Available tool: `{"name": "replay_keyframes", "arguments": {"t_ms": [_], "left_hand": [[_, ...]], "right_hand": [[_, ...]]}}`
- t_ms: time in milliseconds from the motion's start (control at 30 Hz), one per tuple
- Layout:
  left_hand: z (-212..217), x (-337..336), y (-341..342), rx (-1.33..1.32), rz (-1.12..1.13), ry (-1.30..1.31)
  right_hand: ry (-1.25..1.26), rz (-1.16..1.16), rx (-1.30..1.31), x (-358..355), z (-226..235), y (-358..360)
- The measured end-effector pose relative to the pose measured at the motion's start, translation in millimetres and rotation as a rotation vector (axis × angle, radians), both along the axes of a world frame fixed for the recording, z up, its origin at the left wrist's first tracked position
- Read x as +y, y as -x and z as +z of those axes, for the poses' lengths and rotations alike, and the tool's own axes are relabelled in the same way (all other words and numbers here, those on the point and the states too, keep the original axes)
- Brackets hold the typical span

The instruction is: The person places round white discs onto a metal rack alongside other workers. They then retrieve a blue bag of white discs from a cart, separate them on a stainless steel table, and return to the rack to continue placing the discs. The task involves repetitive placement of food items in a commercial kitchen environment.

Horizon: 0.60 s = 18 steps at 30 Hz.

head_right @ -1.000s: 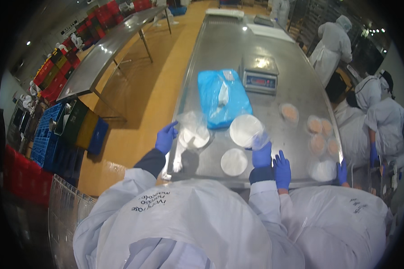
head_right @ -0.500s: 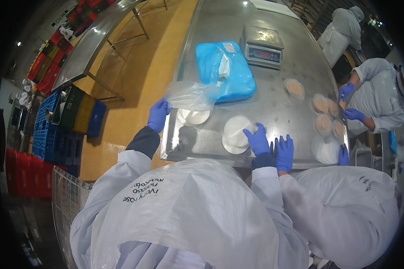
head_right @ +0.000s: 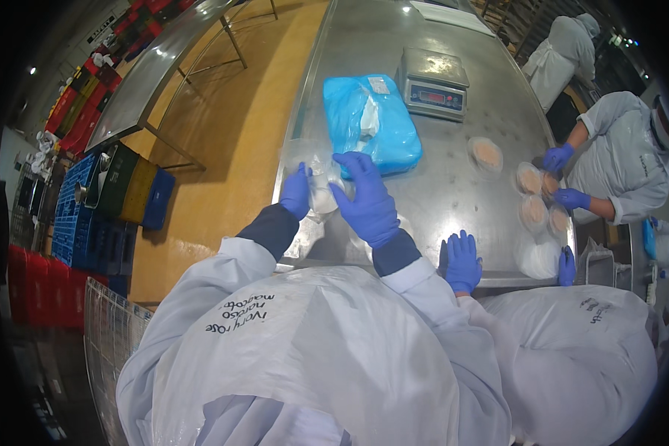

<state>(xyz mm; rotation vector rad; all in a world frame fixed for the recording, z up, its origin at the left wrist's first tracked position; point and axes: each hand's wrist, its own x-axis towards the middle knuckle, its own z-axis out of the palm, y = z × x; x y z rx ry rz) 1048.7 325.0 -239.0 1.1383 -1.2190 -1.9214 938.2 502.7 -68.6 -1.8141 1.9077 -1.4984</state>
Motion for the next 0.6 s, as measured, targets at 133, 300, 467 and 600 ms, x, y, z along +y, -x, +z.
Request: {"name": "replay_keyframes", "arguments": {"t_ms": [133, 300, 467, 600], "left_hand": [[72, 73, 19, 0.295, -0.202, -0.434], [51, 57, 34, -0.314, -0.014, 0.789], [44, -6, 30, -0.932, -0.598, 1.080], [85, -1, 45, -0.392, -0.446, 0.635]], "right_hand": [[-0.284, 0.196, -0.375, -3, -57, 15], [0.032, -0.076, -0.863, -19, -60, 68], [0.083, -0.058, -0.596, -41, -83, 59], [-0.018, -0.092, -0.128, -40, -96, 35]]}}
